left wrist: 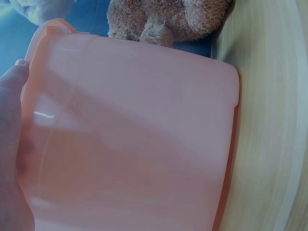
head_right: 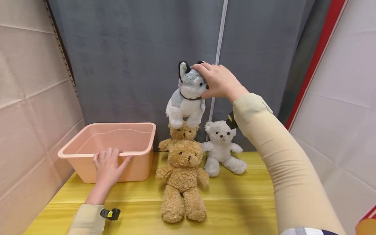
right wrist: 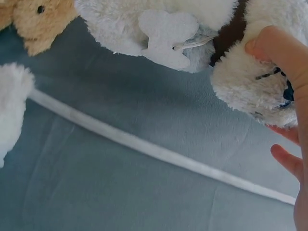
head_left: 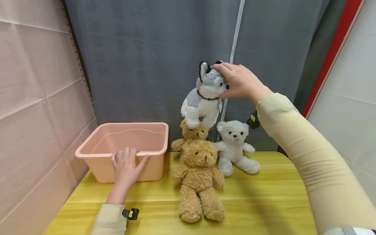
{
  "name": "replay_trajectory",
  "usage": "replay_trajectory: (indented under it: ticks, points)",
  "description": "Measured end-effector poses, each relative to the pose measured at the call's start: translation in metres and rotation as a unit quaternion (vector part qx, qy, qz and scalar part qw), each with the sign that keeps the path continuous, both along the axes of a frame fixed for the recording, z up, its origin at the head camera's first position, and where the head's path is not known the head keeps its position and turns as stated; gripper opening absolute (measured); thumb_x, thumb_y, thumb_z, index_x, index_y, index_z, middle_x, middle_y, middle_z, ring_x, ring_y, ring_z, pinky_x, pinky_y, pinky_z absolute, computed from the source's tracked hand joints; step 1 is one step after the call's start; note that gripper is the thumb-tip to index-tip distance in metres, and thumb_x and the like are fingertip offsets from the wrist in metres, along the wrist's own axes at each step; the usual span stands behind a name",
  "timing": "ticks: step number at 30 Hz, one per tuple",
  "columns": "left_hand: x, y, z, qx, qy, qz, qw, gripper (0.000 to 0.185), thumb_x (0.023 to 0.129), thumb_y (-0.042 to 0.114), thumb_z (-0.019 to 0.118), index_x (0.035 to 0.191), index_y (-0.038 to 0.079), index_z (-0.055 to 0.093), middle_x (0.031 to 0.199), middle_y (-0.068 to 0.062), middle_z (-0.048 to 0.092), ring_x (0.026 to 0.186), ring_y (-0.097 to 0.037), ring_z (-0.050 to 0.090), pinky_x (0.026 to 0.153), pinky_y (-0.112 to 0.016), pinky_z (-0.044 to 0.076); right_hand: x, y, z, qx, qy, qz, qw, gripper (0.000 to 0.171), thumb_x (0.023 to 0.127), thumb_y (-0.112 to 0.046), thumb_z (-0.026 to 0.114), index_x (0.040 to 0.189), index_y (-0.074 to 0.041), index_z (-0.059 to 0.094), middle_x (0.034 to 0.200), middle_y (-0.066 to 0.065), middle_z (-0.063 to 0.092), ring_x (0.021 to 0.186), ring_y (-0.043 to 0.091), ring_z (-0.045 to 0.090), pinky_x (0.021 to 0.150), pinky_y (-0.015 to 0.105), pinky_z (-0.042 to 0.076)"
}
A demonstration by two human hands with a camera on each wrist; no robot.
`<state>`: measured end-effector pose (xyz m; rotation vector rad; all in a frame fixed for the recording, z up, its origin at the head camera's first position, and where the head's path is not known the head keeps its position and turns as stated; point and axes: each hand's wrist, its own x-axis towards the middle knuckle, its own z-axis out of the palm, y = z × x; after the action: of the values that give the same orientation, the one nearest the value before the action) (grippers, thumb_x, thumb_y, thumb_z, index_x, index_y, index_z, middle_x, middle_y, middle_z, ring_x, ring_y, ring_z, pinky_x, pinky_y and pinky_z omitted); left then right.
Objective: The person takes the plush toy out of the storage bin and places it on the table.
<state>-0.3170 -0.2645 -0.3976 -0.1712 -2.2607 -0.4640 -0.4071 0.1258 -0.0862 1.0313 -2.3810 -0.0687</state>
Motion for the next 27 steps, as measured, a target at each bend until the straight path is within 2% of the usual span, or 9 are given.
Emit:
replay_trajectory:
  ticks: [14, 23, 27]
  points:
    - [0.001, -0.004, 0.0, 0.003, 0.0, 0.002, 1.0, 0.045, 0.085, 0.048, 0.068, 0.097, 0.009, 0.05, 0.088, -0.007, 0.04, 0.092, -0.035, 0.038, 0.097, -0.058, 0.013, 0.007, 0.048, -0.009, -0.022, -0.001, -0.04, 0.999, 0.097, 0.066, -0.021, 0.087, 0.147, -0.011, 0.034, 0.142, 0.021, 0.043, 0.112, 0.045, 0.05, 0.098, 0.059, 0.035]
    - [0.002, -0.007, -0.002, 0.0, -0.002, 0.003, 1.0, 0.047, 0.086, 0.051, 0.065, 0.096, 0.008, 0.049, 0.087, -0.007, 0.04, 0.093, -0.035, 0.038, 0.097, -0.058, 0.014, 0.021, 0.086, -0.029, -0.063, 0.001, -0.048, 0.997, 0.099, 0.063, -0.019, 0.09, 0.146, -0.013, 0.036, 0.139, 0.021, 0.045, 0.111, 0.046, 0.051, 0.095, 0.063, 0.036]
    - [0.004, -0.011, -0.003, 0.003, -0.005, 0.005, 1.0, 0.046, 0.086, 0.051, 0.065, 0.096, 0.009, 0.049, 0.087, -0.007, 0.041, 0.092, -0.035, 0.038, 0.097, -0.058, 0.014, 0.031, 0.098, -0.037, -0.07, 0.022, -0.031, 0.997, 0.099, 0.058, -0.016, 0.092, 0.142, -0.013, 0.04, 0.136, 0.021, 0.048, 0.108, 0.045, 0.052, 0.093, 0.062, 0.037]
